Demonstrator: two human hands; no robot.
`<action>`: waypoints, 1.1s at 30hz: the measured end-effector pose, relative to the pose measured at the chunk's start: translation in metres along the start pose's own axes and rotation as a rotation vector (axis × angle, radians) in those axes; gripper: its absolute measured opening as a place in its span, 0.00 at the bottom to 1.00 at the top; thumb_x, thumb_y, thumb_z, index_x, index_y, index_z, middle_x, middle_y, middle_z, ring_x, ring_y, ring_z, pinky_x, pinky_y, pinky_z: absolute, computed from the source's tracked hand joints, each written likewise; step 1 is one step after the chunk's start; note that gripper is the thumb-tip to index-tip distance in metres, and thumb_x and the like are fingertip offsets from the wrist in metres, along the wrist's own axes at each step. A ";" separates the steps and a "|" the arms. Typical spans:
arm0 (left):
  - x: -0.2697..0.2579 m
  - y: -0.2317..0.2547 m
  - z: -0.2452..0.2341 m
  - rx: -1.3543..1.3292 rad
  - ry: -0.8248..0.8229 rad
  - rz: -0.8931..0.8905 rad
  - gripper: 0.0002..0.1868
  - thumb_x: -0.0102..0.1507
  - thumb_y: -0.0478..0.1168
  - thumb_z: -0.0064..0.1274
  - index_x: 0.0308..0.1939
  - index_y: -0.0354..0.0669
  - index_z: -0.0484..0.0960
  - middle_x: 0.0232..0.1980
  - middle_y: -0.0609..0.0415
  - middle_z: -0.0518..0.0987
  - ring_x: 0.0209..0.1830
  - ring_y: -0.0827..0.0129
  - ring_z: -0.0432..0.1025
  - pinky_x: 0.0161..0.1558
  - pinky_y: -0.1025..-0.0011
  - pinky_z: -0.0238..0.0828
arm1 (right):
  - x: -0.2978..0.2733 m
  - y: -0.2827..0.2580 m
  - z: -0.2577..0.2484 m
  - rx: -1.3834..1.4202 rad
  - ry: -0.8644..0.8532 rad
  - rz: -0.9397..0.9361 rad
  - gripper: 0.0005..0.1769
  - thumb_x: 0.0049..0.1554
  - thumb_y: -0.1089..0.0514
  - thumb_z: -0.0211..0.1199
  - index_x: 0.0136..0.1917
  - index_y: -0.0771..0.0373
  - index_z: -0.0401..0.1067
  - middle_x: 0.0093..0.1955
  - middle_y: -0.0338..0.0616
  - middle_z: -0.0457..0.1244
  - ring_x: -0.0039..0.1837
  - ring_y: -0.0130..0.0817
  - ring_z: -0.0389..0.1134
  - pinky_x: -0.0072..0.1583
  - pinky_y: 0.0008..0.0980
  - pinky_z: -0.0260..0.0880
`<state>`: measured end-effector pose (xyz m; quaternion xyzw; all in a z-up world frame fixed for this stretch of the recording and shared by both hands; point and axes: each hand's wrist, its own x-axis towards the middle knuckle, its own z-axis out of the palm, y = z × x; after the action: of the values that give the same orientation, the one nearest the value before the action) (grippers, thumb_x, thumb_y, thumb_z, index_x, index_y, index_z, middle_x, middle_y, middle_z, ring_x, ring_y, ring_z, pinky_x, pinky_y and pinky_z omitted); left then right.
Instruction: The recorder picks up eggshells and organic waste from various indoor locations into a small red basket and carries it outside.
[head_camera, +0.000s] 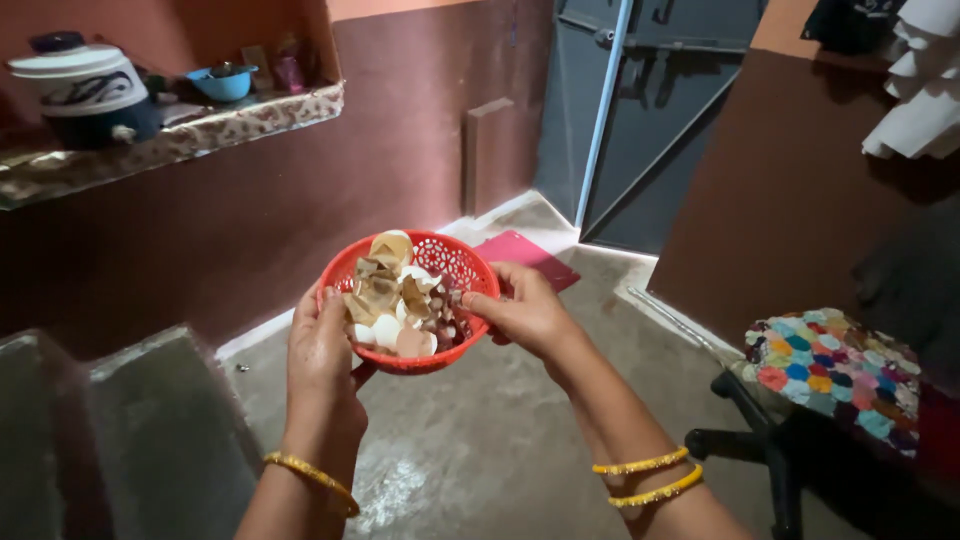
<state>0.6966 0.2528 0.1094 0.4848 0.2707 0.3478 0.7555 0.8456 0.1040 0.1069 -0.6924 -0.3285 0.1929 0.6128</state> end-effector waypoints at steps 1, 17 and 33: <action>0.008 -0.006 0.009 -0.002 0.005 -0.003 0.17 0.70 0.50 0.38 0.61 0.57 0.73 0.48 0.62 0.82 0.41 0.76 0.78 0.38 0.66 0.79 | 0.009 0.003 -0.009 -0.002 -0.004 0.004 0.13 0.55 0.55 0.68 0.52 0.62 0.75 0.33 0.33 0.64 0.31 0.19 0.59 0.32 0.23 0.58; 0.155 -0.049 0.156 0.008 0.057 -0.028 0.18 0.70 0.53 0.40 0.63 0.61 0.71 0.49 0.62 0.79 0.43 0.73 0.73 0.41 0.61 0.73 | 0.169 0.012 -0.134 -0.161 0.010 0.099 0.19 0.54 0.50 0.67 0.57 0.57 0.73 0.31 0.32 0.63 0.30 0.20 0.60 0.31 0.23 0.59; 0.375 -0.052 0.218 0.104 -0.053 -0.134 0.16 0.69 0.52 0.41 0.60 0.63 0.74 0.46 0.68 0.78 0.40 0.80 0.71 0.36 0.69 0.67 | 0.368 0.075 -0.157 -0.078 0.159 0.090 0.20 0.54 0.55 0.67 0.60 0.61 0.76 0.38 0.38 0.69 0.34 0.21 0.64 0.35 0.24 0.63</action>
<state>1.1024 0.4141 0.1180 0.5132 0.3004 0.2690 0.7576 1.2286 0.2426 0.1115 -0.7429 -0.2547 0.1518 0.6001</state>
